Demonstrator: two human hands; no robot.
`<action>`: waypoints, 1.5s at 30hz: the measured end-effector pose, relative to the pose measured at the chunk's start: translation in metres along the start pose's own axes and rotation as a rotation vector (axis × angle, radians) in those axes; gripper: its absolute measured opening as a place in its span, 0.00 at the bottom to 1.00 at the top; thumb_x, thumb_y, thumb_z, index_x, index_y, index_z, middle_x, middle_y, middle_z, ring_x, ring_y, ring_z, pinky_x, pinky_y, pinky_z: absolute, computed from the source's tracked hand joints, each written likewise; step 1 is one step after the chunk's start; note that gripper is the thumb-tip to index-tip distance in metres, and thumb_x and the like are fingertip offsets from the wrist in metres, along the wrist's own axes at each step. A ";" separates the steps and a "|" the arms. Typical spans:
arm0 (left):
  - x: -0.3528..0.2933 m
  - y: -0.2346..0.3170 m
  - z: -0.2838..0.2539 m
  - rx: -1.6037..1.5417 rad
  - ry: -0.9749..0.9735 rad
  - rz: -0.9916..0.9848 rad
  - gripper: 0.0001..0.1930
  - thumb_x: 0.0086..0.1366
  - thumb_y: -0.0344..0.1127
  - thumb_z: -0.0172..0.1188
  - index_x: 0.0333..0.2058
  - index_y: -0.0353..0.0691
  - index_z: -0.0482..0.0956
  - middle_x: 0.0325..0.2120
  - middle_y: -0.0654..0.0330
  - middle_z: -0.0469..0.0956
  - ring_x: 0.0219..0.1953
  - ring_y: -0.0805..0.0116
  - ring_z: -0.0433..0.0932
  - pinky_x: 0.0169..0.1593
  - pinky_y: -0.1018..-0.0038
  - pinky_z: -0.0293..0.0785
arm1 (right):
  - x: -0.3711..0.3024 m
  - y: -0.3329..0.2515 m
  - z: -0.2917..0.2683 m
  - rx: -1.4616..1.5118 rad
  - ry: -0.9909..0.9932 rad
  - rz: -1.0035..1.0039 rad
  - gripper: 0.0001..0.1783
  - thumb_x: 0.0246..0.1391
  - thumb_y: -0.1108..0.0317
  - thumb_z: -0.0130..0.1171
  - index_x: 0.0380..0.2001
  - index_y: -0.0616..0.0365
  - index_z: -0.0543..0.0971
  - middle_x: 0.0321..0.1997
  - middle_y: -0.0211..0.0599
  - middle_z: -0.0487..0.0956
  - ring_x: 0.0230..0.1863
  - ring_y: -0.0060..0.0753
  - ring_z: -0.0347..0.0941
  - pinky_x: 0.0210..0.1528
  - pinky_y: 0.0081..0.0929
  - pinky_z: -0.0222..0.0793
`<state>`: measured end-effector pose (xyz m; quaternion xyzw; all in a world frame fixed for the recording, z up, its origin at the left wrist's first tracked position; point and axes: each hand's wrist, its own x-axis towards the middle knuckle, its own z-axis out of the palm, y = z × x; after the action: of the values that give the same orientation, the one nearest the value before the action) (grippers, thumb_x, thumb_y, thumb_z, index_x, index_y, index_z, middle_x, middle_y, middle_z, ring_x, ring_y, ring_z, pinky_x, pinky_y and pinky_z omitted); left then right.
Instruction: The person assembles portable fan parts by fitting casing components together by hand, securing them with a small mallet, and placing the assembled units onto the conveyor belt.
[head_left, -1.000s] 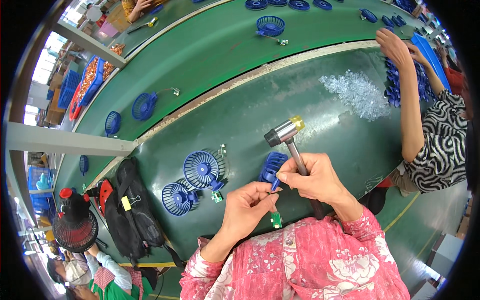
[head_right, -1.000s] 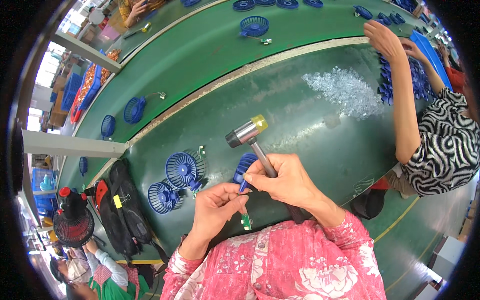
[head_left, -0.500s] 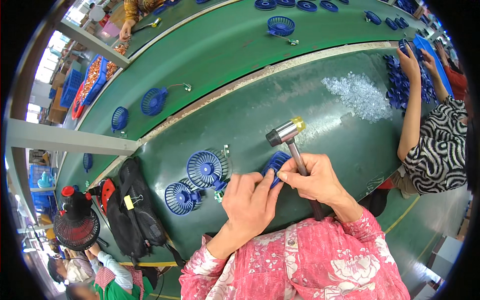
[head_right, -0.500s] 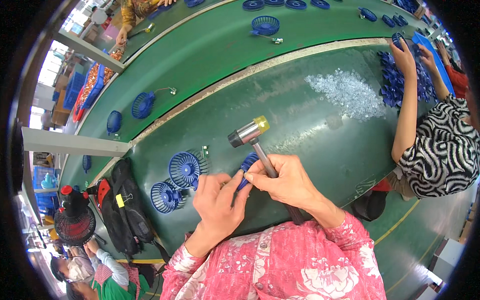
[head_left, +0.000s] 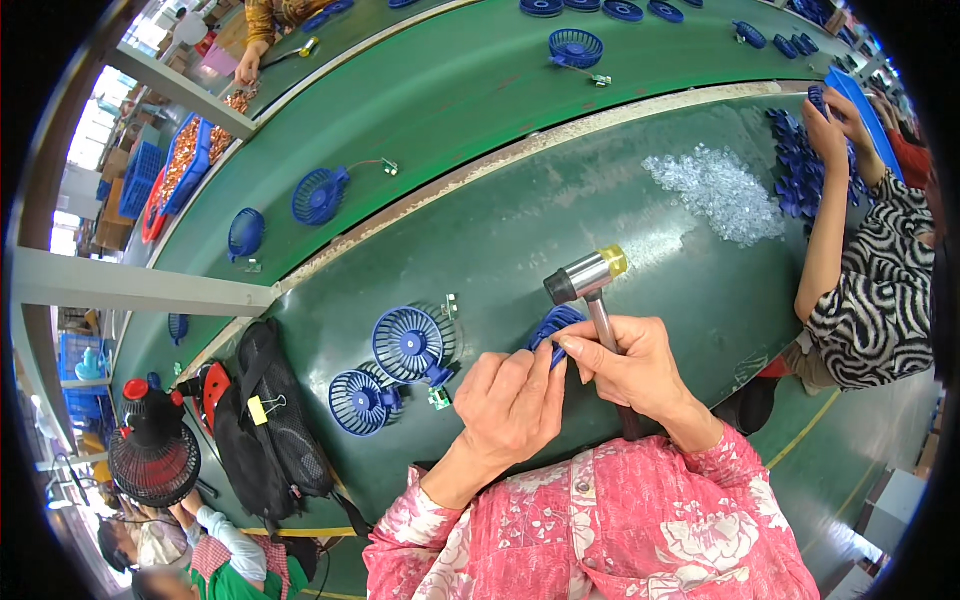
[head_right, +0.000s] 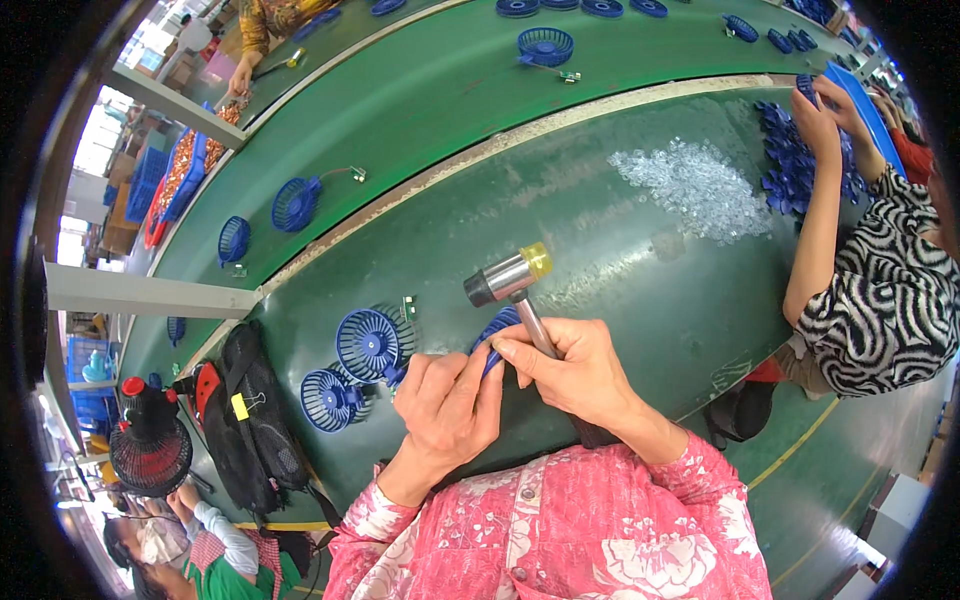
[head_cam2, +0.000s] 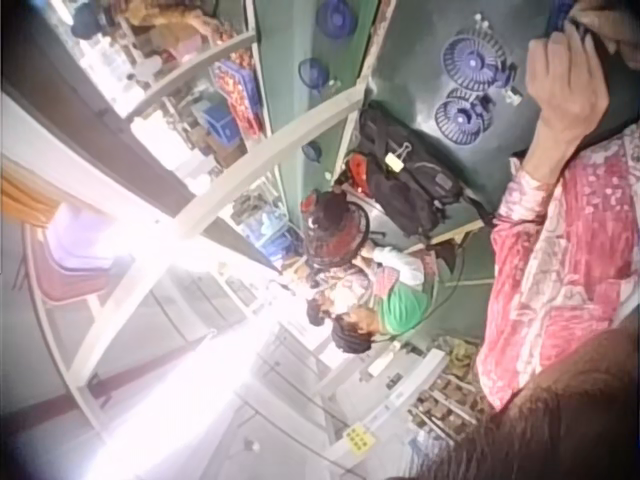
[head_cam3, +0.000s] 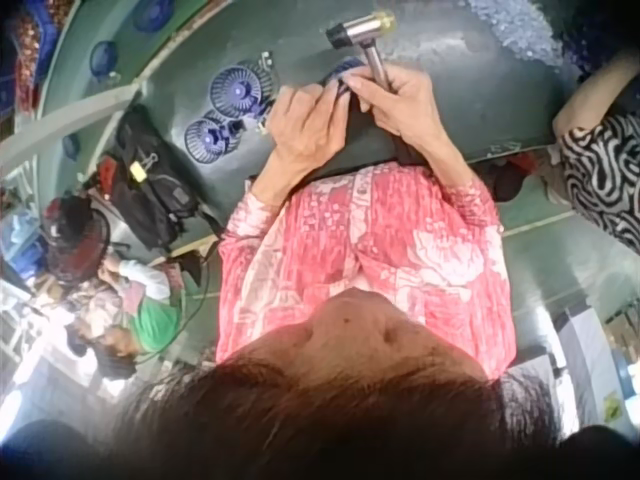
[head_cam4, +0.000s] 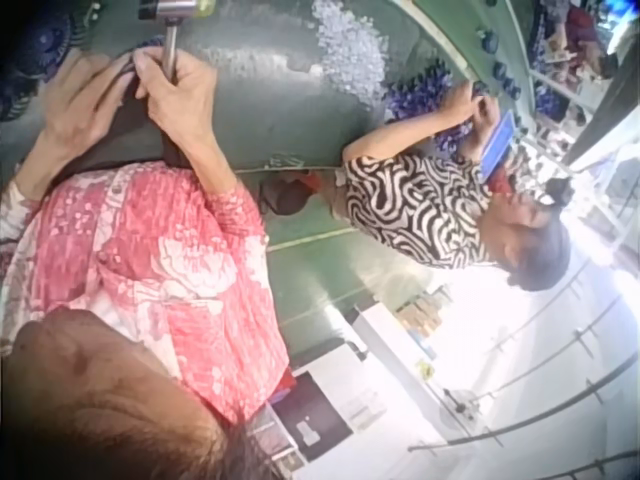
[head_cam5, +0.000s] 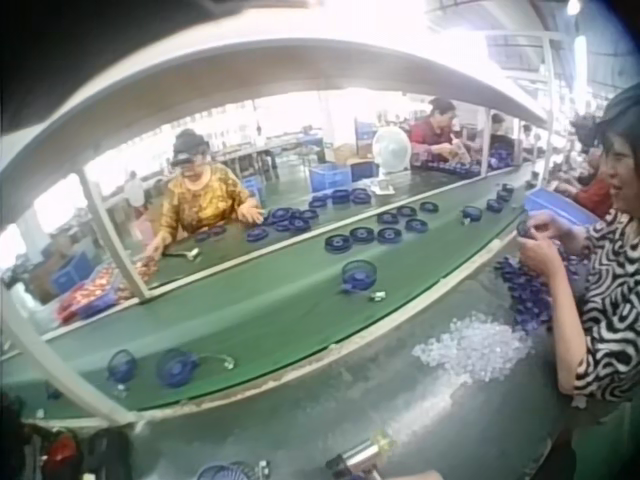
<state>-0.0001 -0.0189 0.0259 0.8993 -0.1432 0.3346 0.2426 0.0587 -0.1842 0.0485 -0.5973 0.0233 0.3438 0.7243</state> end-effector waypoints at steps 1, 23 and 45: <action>0.001 0.000 0.000 -0.010 0.010 -0.011 0.14 0.50 0.27 0.68 0.37 0.30 0.81 0.28 0.59 0.74 0.24 0.64 0.72 0.25 0.72 0.68 | 0.000 0.003 0.000 -0.075 0.021 -0.062 0.11 0.60 0.68 0.63 0.41 0.64 0.83 0.19 0.23 0.73 0.17 0.08 0.62 0.16 0.14 0.53; 0.016 -0.013 -0.009 -0.147 -0.103 -0.346 0.08 0.57 0.30 0.67 0.35 0.34 0.82 0.26 0.56 0.74 0.24 0.61 0.74 0.26 0.71 0.70 | 0.004 0.005 -0.007 0.161 -0.021 -0.041 0.14 0.62 0.76 0.53 0.50 0.67 0.77 0.22 0.33 0.76 0.09 0.09 0.56 0.09 0.15 0.47; 0.084 -0.225 0.011 0.641 -0.268 -0.415 0.13 0.55 0.33 0.62 0.40 0.38 0.80 0.39 0.54 0.78 0.48 0.52 0.72 0.49 0.55 0.67 | 0.002 -0.004 -0.019 -0.017 0.125 -0.210 0.10 0.62 0.72 0.56 0.41 0.67 0.81 0.19 0.29 0.76 0.11 0.09 0.58 0.12 0.14 0.49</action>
<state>0.1619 0.1561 -0.0015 0.9749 0.1224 0.1859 -0.0087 0.0697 -0.2005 0.0452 -0.6226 0.0029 0.2283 0.7484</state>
